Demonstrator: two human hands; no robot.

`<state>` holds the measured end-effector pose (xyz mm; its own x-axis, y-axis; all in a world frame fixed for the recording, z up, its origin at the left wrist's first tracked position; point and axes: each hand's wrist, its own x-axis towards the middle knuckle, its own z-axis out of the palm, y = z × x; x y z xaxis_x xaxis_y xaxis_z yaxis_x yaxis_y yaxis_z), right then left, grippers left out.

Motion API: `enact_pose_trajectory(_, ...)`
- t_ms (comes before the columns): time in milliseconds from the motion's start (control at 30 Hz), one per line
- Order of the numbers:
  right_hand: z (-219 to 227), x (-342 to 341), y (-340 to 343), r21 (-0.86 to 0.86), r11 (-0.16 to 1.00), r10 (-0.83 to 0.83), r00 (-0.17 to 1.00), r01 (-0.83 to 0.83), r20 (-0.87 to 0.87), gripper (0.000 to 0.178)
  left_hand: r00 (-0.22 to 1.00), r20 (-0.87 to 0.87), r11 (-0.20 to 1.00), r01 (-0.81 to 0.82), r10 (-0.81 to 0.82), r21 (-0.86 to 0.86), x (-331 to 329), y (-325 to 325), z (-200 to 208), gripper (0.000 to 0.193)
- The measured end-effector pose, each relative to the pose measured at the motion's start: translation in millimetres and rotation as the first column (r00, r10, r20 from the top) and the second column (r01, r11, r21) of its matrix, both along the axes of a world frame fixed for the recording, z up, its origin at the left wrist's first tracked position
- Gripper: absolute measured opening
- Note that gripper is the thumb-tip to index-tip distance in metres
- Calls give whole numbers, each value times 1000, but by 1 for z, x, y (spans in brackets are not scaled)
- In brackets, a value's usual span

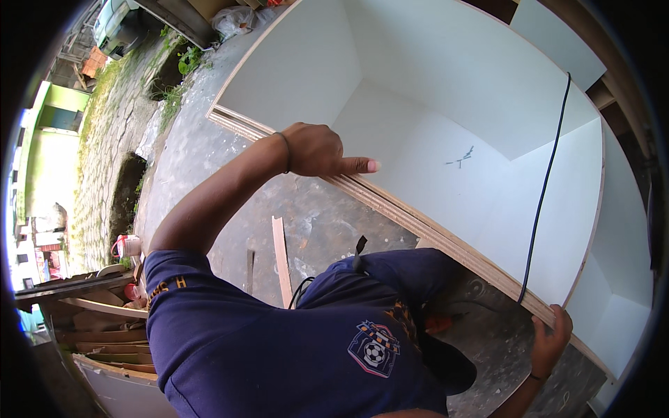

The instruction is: The person assembles a cabinet by positioning a wooden support strip and using an electric drill to secure it with a screw.

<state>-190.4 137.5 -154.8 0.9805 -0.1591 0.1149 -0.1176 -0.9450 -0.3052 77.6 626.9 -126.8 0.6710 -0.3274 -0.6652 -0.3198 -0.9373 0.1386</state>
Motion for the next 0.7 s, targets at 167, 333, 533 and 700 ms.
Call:
enact_pose_trajectory(167,4,0,-1,6,1000,-14,1000,14,-13,48,996,84,988,39,-26,-152,-12,18,6,87)
enact_pose_trajectory(333,8,3,11,-36,999,-9,1000,9,-25,45,942,333,995,5,30,-103,-13,79,4,80)
enact_pose_trajectory(533,9,10,24,-13,1000,-27,999,26,-32,42,629,778,884,371,-14,-284,-5,154,-23,73)
enact_pose_trajectory(700,15,-3,11,-56,995,-81,996,83,42,42,519,854,852,461,-33,-247,19,134,-63,74)
